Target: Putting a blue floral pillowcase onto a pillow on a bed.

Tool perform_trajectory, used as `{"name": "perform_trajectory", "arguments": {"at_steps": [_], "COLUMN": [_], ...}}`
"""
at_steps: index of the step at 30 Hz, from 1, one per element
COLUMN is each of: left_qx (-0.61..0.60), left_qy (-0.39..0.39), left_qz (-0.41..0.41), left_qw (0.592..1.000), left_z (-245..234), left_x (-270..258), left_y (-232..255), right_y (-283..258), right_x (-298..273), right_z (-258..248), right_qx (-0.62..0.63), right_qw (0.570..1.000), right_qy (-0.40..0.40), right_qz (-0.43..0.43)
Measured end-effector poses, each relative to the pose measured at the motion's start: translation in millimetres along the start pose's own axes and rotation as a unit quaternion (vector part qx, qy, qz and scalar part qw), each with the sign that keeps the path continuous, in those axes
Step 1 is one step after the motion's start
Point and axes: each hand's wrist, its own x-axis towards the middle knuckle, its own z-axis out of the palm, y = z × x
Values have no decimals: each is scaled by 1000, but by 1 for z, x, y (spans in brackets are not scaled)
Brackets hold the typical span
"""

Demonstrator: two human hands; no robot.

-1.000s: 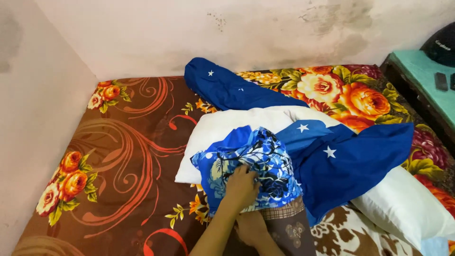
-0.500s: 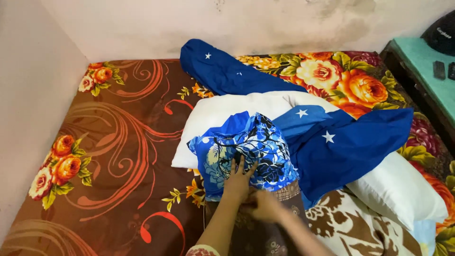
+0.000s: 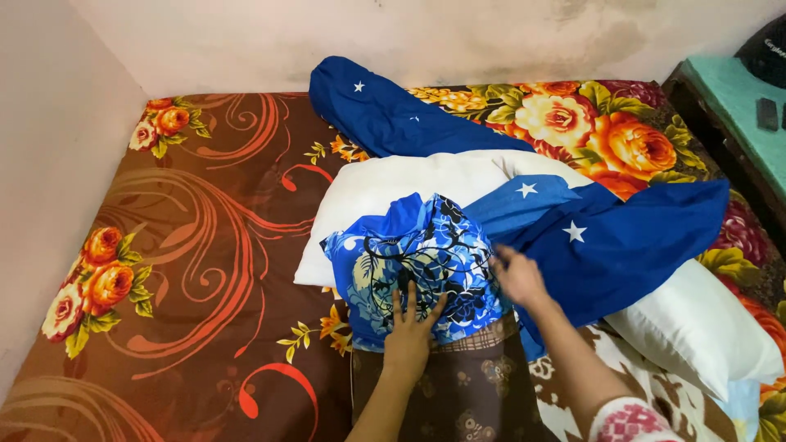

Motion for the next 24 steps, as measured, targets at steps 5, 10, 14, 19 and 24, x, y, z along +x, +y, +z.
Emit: {"name": "perform_trajectory", "arguments": {"at_steps": [5,10,14,19,24], "left_qx": [29,50,34,41,45], "left_qy": [44,57,80,68,37], "left_qz": [14,19,27,17,10], "left_qw": [998,997,996,997,998], "left_z": [11,21,19,17,7], "left_x": [-1,2,0,4,5], "left_y": [-5,-7,-4,-6,-2], "right_y": [-7,-1,14,95,149], "right_x": [-31,-29,-29,-79,-134], "right_z": [17,10,7,39,42], "right_qx": [-36,-66,-155,-304,-354], "right_qw": [993,994,981,926,841], "right_qy": [-74,-67,-64,-143,-395], "right_qz": [89,52,-100,-175,106]}}
